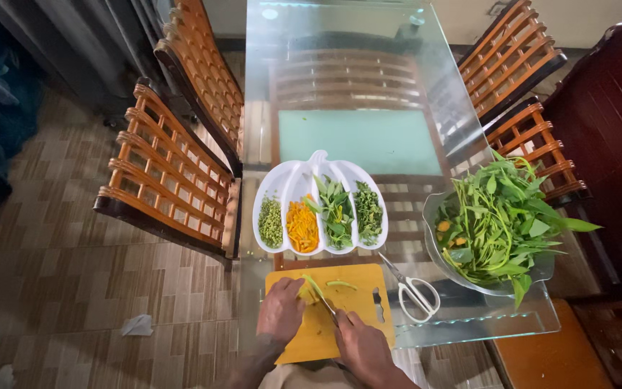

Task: The person uses scissors to cut green leafy stems into small pieces on a yellow cutting board, then transfers the cut pieces into a compartmentalized white tray. The person also uses a knife to chop the stems further. The tray already contains shredded orange and green items.

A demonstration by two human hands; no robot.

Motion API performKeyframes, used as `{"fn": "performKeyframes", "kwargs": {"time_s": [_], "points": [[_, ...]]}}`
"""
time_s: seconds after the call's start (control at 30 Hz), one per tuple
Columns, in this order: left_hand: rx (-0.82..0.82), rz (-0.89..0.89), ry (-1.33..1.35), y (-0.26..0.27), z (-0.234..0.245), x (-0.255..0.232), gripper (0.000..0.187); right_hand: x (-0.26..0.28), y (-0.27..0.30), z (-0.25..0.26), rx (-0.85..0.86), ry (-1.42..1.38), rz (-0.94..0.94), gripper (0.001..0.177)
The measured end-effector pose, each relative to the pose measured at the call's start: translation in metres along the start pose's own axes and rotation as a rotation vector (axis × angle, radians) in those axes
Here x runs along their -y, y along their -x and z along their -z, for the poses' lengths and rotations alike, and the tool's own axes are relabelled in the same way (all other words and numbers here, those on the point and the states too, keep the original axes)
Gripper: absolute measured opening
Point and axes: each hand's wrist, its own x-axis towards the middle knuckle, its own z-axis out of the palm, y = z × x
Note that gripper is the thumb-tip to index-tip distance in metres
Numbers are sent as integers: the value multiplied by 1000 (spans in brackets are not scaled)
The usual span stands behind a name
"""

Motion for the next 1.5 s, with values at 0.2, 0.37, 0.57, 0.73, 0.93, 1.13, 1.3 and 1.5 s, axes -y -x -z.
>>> {"fn": "performKeyframes", "kwargs": {"time_s": [0.2, 0.37, 0.57, 0.73, 0.93, 1.13, 1.3, 1.5], "points": [[67, 352, -171, 36, 4, 16, 24, 12, -4, -11, 4, 23, 121, 37], [44, 344, -97, 44, -11, 37, 11, 14, -12, -12, 4, 81, 88, 29], [-136, 199, 23, 34, 2, 33, 27, 23, -10, -13, -16, 81, 140, 36], [-63, 230, 17, 36, 15, 25, 18, 27, -7, -21, 18, 90, 169, 36], [-37, 200, -42, 35, -7, 41, 9, 17, -14, -34, -82, 25, 287, 42], [-271, -28, -288, 48, -39, 75, 10, 24, -40, -53, -154, 28, 334, 33], [-155, 345, -111, 34, -30, 79, 11, -4, -14, -30, 13, 91, 271, 37], [-73, 254, -129, 11, 4, 21, 16, -37, 11, 1, -54, 16, 98, 41]]}}
